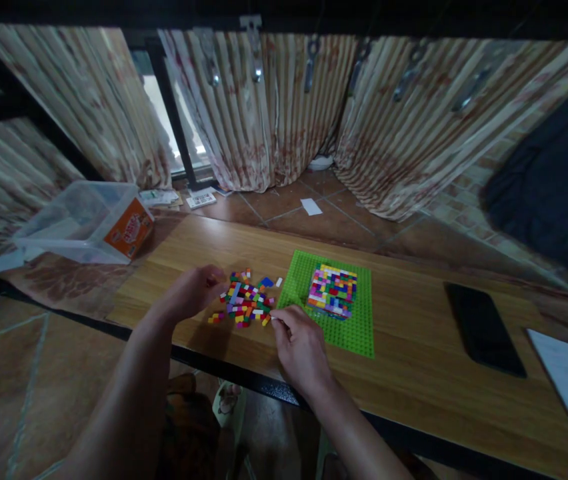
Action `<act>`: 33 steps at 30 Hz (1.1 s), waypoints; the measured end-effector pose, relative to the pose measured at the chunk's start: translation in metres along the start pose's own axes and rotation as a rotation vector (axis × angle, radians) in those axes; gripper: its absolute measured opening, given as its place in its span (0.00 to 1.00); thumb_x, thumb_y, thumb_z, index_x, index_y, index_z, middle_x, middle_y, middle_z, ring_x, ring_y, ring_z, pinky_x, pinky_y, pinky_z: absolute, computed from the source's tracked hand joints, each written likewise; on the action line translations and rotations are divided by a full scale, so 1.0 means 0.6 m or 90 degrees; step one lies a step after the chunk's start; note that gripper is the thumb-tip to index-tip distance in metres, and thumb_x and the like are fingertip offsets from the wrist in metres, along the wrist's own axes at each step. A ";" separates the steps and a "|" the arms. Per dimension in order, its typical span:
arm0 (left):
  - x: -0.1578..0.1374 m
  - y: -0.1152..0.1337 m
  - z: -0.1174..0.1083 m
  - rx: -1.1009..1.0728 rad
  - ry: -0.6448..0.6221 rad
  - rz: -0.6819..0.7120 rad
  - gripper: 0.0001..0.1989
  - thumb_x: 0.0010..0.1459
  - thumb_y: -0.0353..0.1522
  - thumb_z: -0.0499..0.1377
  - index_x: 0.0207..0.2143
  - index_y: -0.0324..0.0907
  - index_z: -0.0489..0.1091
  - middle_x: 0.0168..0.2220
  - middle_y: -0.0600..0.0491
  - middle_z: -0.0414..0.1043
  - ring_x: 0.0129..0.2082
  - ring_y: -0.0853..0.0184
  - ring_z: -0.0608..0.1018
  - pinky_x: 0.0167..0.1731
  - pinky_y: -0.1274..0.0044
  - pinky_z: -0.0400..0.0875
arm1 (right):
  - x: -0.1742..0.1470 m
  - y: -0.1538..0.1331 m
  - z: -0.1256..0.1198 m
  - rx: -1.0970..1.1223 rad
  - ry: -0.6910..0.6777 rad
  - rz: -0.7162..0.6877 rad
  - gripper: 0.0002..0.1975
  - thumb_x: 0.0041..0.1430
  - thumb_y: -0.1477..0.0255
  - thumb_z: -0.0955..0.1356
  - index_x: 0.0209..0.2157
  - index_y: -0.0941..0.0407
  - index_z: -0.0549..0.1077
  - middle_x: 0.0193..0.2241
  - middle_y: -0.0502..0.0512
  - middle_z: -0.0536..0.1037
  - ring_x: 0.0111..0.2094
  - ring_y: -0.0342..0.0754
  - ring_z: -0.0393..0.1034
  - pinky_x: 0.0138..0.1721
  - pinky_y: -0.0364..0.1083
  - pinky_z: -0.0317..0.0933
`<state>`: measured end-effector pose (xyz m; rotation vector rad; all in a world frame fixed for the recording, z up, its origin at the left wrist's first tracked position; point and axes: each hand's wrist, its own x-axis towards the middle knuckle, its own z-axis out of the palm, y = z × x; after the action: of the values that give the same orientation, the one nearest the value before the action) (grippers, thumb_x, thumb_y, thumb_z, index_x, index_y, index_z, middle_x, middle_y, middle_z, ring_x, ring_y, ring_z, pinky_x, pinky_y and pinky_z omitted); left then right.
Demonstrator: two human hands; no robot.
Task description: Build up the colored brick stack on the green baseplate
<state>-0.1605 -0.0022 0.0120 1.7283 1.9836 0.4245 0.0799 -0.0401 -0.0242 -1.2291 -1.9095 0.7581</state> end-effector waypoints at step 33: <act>0.005 0.095 0.052 -0.094 0.092 0.103 0.13 0.61 0.30 0.55 0.45 0.39 0.74 0.41 0.47 0.80 0.39 0.63 0.81 0.42 0.75 0.72 | -0.006 -0.004 -0.003 -0.101 -0.019 0.003 0.09 0.61 0.75 0.64 0.31 0.53 0.75 0.30 0.52 0.78 0.33 0.47 0.73 0.37 0.45 0.63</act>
<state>-0.0964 0.0073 0.0150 1.8147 1.8615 0.7513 0.0812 -0.0442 -0.0226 -1.3242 -2.0241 0.6403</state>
